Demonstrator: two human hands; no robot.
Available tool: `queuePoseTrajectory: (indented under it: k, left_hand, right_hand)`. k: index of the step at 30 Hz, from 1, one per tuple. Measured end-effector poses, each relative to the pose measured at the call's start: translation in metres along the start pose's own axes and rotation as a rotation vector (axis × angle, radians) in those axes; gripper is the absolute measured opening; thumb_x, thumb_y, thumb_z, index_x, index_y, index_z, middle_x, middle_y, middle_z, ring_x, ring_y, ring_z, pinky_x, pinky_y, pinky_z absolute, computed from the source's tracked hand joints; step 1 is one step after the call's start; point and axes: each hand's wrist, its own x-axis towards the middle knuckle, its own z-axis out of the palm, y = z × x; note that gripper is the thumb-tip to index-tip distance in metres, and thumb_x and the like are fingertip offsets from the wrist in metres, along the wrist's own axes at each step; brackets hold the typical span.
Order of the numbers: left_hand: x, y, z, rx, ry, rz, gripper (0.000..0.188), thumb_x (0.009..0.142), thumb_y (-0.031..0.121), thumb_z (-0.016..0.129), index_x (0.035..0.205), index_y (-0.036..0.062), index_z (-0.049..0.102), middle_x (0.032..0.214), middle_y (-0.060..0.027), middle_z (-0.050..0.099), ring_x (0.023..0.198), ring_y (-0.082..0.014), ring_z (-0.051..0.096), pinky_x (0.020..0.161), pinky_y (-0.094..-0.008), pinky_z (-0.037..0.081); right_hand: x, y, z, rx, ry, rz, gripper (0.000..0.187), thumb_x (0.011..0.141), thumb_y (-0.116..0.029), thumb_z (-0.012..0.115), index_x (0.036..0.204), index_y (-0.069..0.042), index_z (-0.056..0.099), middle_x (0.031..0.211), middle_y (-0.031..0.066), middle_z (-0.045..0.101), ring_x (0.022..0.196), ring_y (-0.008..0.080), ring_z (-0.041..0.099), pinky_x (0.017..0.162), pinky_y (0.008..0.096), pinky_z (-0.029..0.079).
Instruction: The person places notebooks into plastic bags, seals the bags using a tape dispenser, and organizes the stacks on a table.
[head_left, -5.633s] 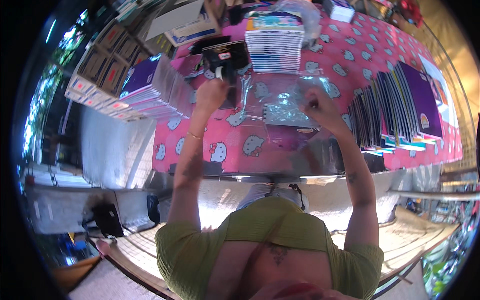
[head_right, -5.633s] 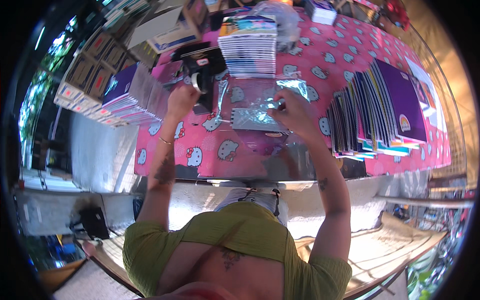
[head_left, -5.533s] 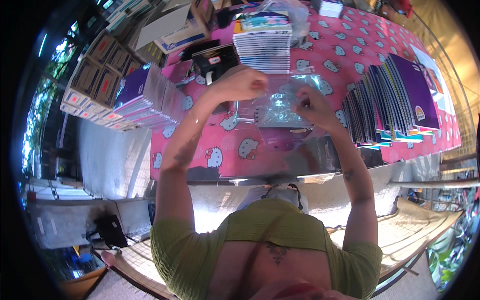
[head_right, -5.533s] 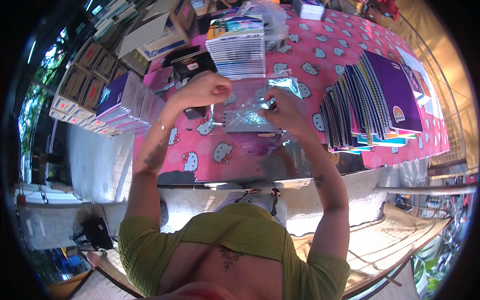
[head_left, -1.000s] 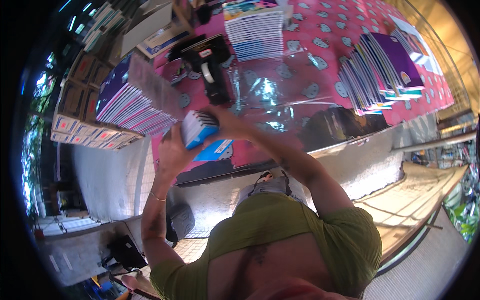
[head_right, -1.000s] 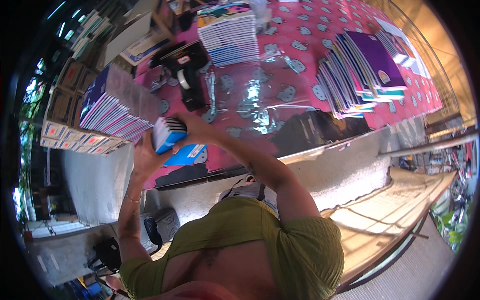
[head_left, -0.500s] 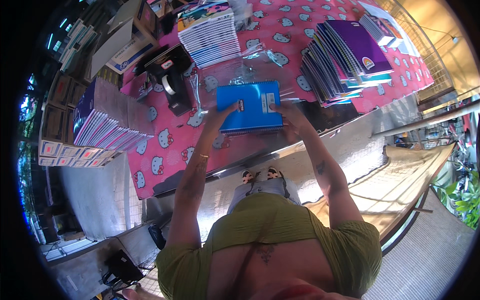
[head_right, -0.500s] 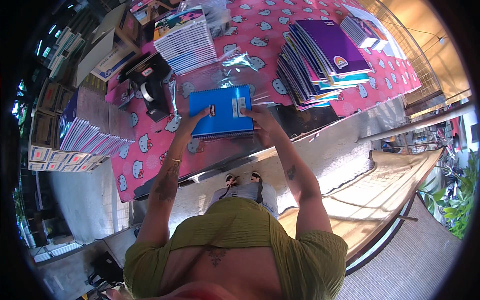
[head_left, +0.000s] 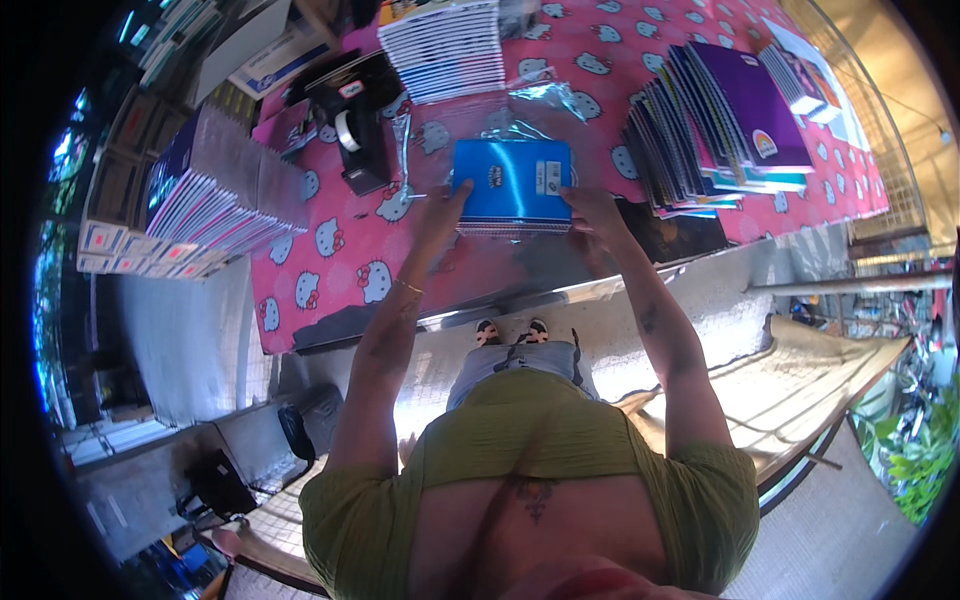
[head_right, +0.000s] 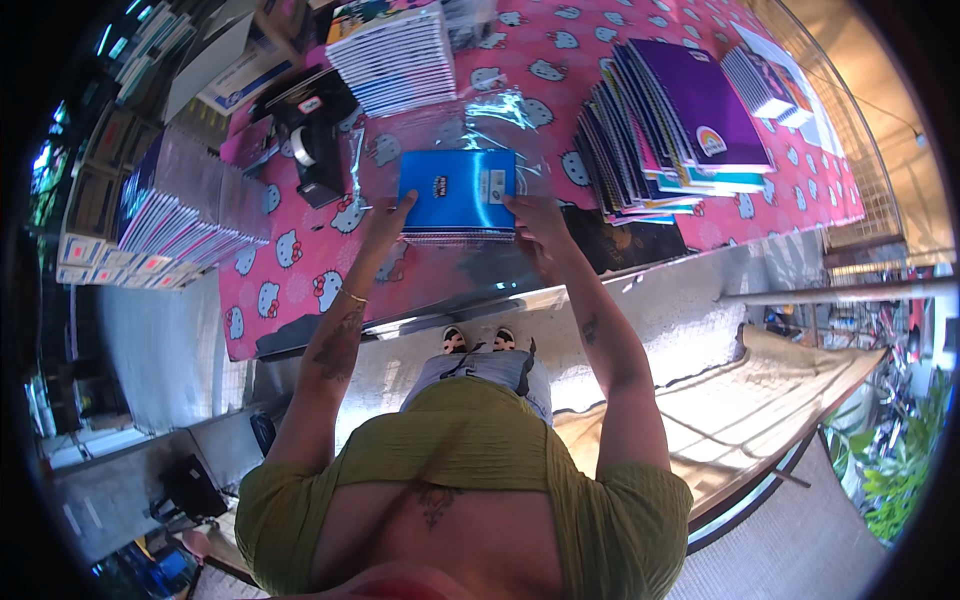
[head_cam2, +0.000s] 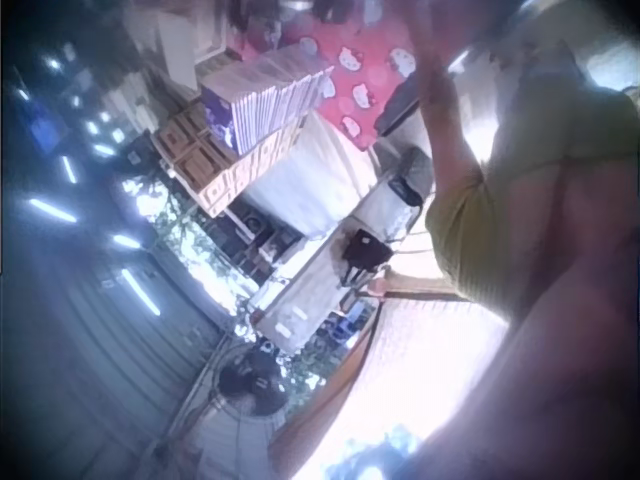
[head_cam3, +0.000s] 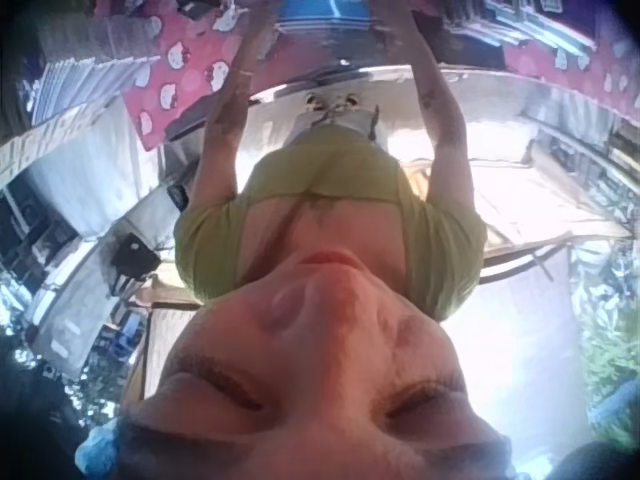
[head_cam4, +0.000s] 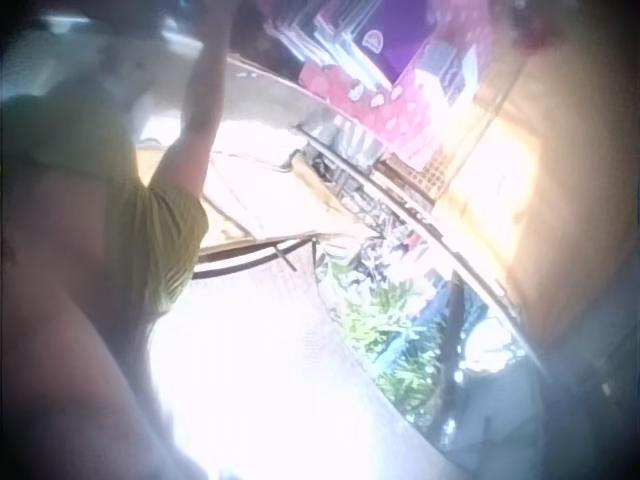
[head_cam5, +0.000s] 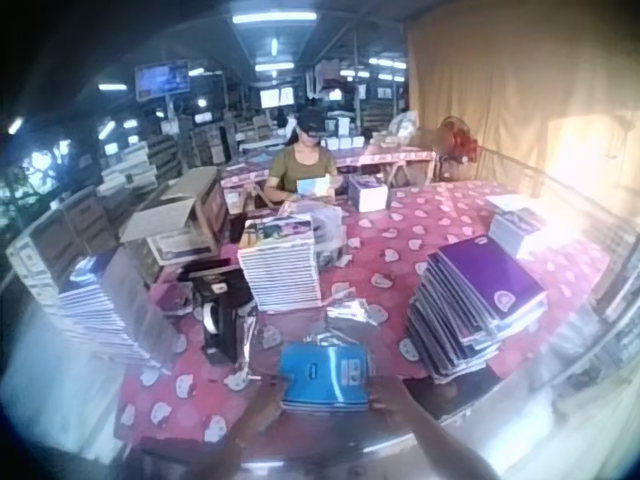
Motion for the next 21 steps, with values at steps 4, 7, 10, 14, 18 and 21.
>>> queuePoseTrajectory:
  k: [4, 7, 10, 14, 18, 21]
  left_hand:
    - [0.0, -0.016, 0.0, -0.137, 0.04, -0.027, 0.078, 0.084, 0.064, 0.062, 0.117, -0.0074, 0.062, 0.093, -0.0197, 0.071, 0.088, -0.0268, 0.07, 0.077, -0.0362, 0.053]
    - [-0.002, -0.017, -0.003, -0.176, 0.025, -0.094, 0.078, 0.084, 0.063, 0.064, 0.118, -0.0069, 0.062, 0.091, -0.0192, 0.071, 0.086, -0.0244, 0.069, 0.076, -0.0355, 0.053]
    - [-0.007, -0.017, -0.004, -0.214, 0.033, -0.053, 0.074, 0.086, 0.059, 0.063, 0.121, -0.0057, 0.061, 0.091, -0.0189, 0.071, 0.088, -0.0246, 0.069, 0.076, -0.036, 0.053]
    - [-0.023, -0.006, -0.005, -0.166, 0.104, 0.082, 0.059, 0.094, 0.046, 0.056, 0.128, -0.0016, 0.057, 0.097, -0.0223, 0.07, 0.093, -0.033, 0.069, 0.08, -0.0405, 0.052]
    - [-0.028, 0.017, -0.007, 0.135, 0.067, 0.225, 0.055, 0.095, 0.04, 0.053, 0.136, 0.0023, 0.052, 0.114, -0.0259, 0.066, 0.1, -0.0383, 0.067, 0.085, -0.0449, 0.052]
    - [-0.025, 0.008, -0.002, 0.2, 0.12, 0.264, 0.05, 0.097, 0.037, 0.05, 0.133, 0.003, 0.054, 0.117, -0.0271, 0.064, 0.103, -0.0422, 0.065, 0.089, -0.0471, 0.05]
  right_hand:
    - [0.003, -0.001, -0.001, 0.081, -0.086, 0.027, 0.051, 0.088, -0.04, 0.072, 0.118, 0.0, 0.066, 0.093, 0.0066, 0.068, 0.08, 0.011, 0.06, 0.068, 0.0239, 0.047]
    - [-0.002, -0.003, 0.003, -0.001, -0.023, 0.027, 0.047, 0.089, -0.039, 0.07, 0.117, -0.002, 0.066, 0.092, 0.0044, 0.066, 0.079, 0.0101, 0.058, 0.071, 0.0241, 0.046]
    - [-0.008, -0.007, 0.008, -0.057, 0.043, 0.011, 0.045, 0.09, -0.041, 0.068, 0.116, -0.004, 0.067, 0.092, 0.0019, 0.066, 0.08, 0.01, 0.058, 0.072, 0.0252, 0.046]
    - [-0.015, -0.02, 0.021, -0.161, 0.047, -0.126, 0.048, 0.094, -0.041, 0.061, 0.124, -0.004, 0.06, 0.1, 0.0115, 0.068, 0.093, 0.0232, 0.064, 0.081, 0.0355, 0.05]
    - [0.012, 0.008, 0.02, -0.543, 0.101, -0.464, 0.052, 0.098, -0.041, 0.052, 0.136, -0.006, 0.049, 0.107, 0.0231, 0.066, 0.106, 0.0388, 0.064, 0.091, 0.0454, 0.049]
    - [0.017, 0.015, 0.026, -0.677, 0.169, -0.537, 0.053, 0.099, -0.04, 0.049, 0.14, -0.008, 0.045, 0.111, 0.0261, 0.065, 0.109, 0.043, 0.062, 0.094, 0.0487, 0.047]
